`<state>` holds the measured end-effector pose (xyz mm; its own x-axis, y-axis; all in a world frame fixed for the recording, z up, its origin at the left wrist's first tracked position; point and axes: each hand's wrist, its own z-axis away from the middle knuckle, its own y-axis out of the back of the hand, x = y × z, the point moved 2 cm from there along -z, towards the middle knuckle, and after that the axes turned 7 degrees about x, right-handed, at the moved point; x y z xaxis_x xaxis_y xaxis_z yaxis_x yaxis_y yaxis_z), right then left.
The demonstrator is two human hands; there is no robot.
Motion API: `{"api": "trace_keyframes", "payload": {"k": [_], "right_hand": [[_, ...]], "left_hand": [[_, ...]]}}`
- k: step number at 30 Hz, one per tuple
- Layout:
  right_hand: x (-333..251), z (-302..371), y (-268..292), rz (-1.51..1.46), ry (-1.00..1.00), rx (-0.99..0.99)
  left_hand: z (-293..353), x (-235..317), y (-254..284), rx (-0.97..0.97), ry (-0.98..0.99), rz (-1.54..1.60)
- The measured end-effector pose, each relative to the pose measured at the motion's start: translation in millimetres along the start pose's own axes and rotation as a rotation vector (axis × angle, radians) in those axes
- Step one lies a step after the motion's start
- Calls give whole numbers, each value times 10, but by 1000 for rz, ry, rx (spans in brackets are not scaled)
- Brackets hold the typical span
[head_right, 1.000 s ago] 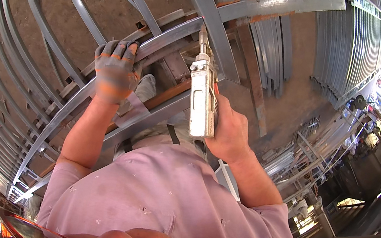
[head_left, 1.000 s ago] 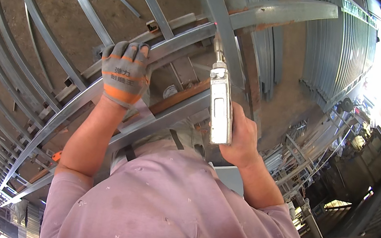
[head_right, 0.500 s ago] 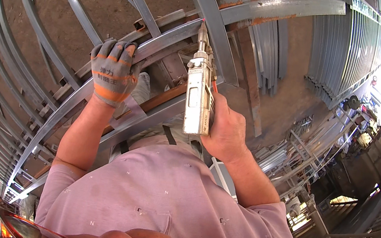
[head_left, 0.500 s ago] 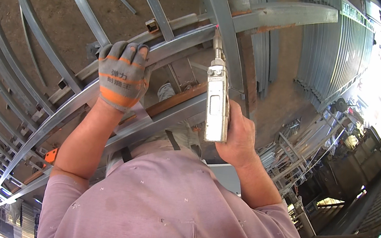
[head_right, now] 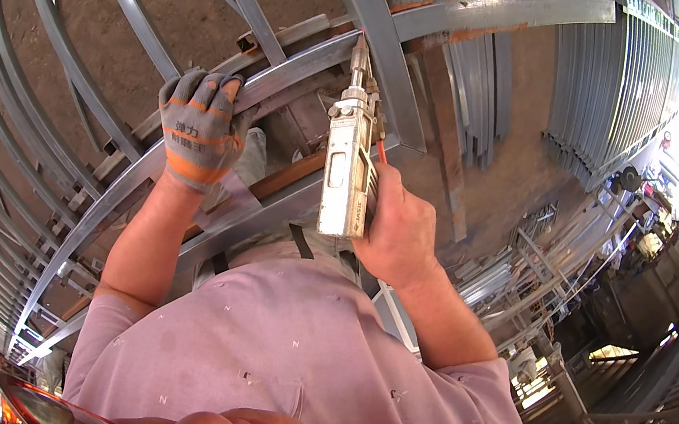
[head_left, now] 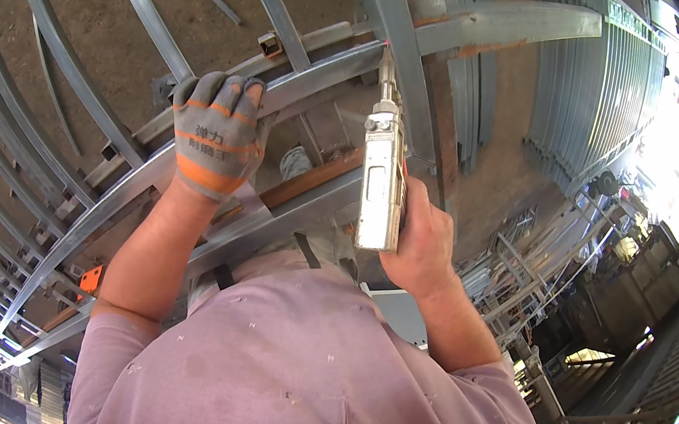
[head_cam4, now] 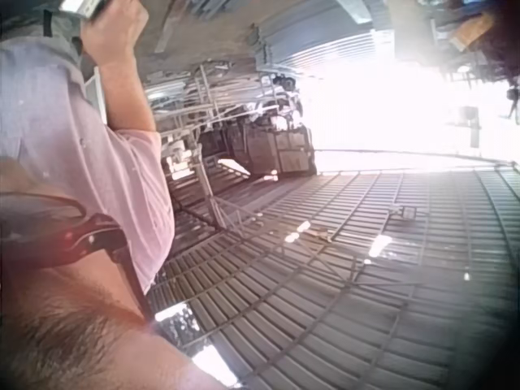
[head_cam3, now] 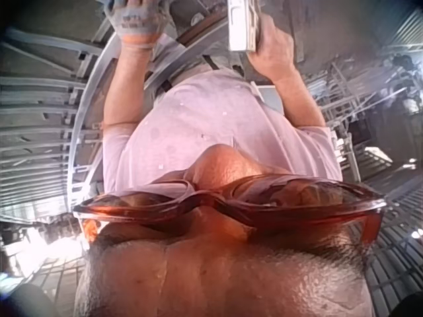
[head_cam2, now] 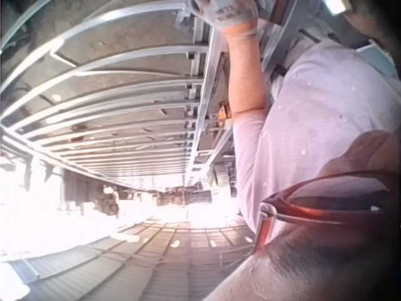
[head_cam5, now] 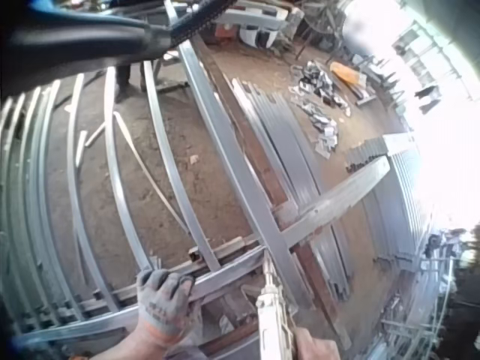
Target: The person welds a metal frame using a handheld welding torch. They move along the frame, applying welds at various joints and seams while sparks fly. The person adjusts their position and the torch angle to reach different sections of the frame.
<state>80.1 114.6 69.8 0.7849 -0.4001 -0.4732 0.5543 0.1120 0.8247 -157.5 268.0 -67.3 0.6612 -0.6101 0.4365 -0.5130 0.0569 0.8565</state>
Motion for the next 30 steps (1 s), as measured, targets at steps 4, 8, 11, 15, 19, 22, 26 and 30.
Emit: {"api": "trace_keyframes", "payload": {"k": [4,8,11,15,19,22,26,30], "right_hand": [[-18,14,-17,10,-12,4],[-56,15,5,18,-36,-18],[-62,9,3,21,-45,-26],[-89,-1,14,28,-60,-33],[-105,-12,31,30,-60,-34],[-94,-11,15,26,-60,-21],[-122,-19,45,30,-66,-38],[-141,-23,48,48,-69,-38]], "left_hand": [[12,-2,2,-20,5,-4],[-3,6,9,-5,1,-8],[-1,5,9,-4,2,-9],[18,8,-9,3,7,-12],[18,-1,-9,17,6,2],[23,-8,-17,37,-3,11],[10,1,-2,41,-6,-10],[-24,13,7,39,-5,-8]]}}
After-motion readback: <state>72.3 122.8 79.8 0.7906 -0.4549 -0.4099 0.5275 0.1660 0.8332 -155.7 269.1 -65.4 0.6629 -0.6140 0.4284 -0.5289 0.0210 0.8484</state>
